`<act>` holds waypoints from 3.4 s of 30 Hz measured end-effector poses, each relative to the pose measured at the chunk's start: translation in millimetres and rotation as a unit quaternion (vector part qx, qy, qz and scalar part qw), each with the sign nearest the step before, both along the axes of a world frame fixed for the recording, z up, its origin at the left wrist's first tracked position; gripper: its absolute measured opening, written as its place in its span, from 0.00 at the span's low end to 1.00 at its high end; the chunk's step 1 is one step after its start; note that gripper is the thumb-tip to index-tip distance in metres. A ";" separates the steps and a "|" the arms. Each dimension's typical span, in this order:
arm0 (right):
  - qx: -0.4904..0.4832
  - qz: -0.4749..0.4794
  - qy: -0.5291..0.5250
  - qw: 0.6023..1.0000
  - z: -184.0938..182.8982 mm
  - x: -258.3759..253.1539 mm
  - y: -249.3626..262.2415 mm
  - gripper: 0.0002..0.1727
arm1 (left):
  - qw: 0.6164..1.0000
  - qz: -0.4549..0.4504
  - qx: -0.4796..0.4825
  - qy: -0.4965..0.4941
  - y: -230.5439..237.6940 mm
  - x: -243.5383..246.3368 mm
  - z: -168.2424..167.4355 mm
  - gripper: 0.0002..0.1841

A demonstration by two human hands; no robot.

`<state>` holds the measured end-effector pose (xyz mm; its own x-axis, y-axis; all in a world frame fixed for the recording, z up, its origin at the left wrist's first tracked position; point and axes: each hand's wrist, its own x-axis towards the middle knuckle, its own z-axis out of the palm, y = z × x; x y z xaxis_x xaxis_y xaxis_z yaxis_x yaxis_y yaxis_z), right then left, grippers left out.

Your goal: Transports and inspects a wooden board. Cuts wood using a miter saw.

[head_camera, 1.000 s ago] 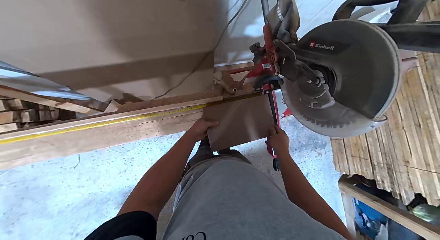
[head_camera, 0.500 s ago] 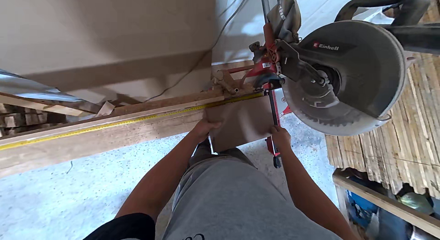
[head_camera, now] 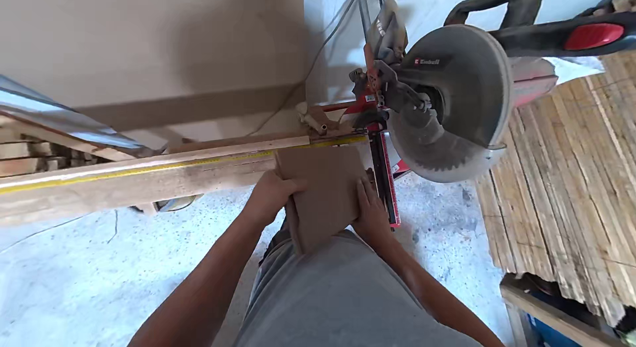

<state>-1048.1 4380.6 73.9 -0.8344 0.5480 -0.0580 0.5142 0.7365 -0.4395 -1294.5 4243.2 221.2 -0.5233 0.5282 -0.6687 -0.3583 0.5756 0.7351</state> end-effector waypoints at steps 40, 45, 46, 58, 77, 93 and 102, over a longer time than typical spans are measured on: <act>-0.473 -0.488 0.100 0.727 -53.1 112.5 171.5 0.21 | 0.986 -0.008 0.108 -0.127 109.8 59.4 -195.6 0.23; -0.492 -0.482 0.082 0.720 -62.7 67.8 160.2 0.30 | 0.991 -0.038 0.044 -0.123 125.4 57.6 -213.0 0.26; -0.487 -0.489 0.084 0.719 -61.7 59.6 154.8 0.31 | 0.992 -0.034 0.038 -0.113 126.4 59.9 -213.4 0.26; -0.578 -0.449 0.142 0.667 -74.4 72.8 155.5 0.29 | 0.977 -0.201 -0.071 -0.006 139.2 44.1 -203.3 0.30; -0.577 -0.432 0.157 0.675 -78.5 71.7 149.2 0.31 | 0.976 -0.204 -0.081 0.008 136.4 46.3 -202.8 0.33; -0.571 -0.421 0.150 0.689 -81.1 72.5 150.0 0.32 | 0.977 -0.200 -0.074 0.008 133.0 44.6 -202.6 0.33; -0.526 -0.445 0.075 0.720 -72.9 71.4 151.6 0.33 | 0.988 -0.143 -0.062 0.009 134.4 51.3 -208.7 0.29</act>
